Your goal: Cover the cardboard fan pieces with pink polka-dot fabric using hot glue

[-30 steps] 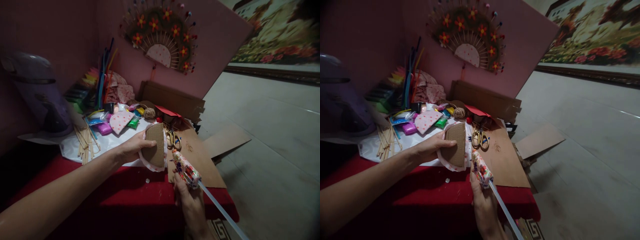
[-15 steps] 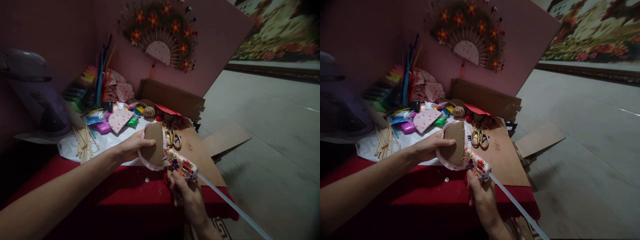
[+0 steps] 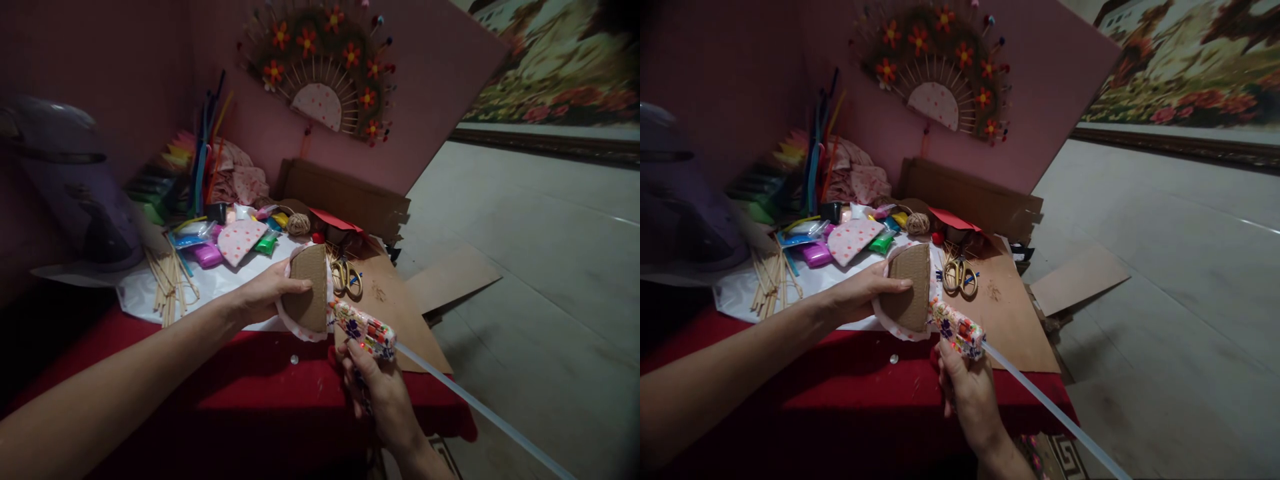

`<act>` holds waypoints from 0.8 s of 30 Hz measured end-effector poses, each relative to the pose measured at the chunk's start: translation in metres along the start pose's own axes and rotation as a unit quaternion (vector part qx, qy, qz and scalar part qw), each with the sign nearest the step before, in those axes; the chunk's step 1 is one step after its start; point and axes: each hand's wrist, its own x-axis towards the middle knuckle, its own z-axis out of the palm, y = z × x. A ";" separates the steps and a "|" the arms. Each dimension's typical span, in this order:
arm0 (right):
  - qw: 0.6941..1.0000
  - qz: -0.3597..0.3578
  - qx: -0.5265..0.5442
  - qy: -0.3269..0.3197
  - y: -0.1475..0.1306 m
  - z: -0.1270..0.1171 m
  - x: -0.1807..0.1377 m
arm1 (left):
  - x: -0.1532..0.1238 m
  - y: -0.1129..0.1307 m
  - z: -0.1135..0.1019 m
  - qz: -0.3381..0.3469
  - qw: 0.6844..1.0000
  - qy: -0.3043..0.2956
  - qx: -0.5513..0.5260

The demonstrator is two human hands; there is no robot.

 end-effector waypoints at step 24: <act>0.999 -0.013 -0.049 -0.007 -0.007 0.003 0.004 | 0.001 -0.004 -0.005 0.012 0.999 -0.040 0.009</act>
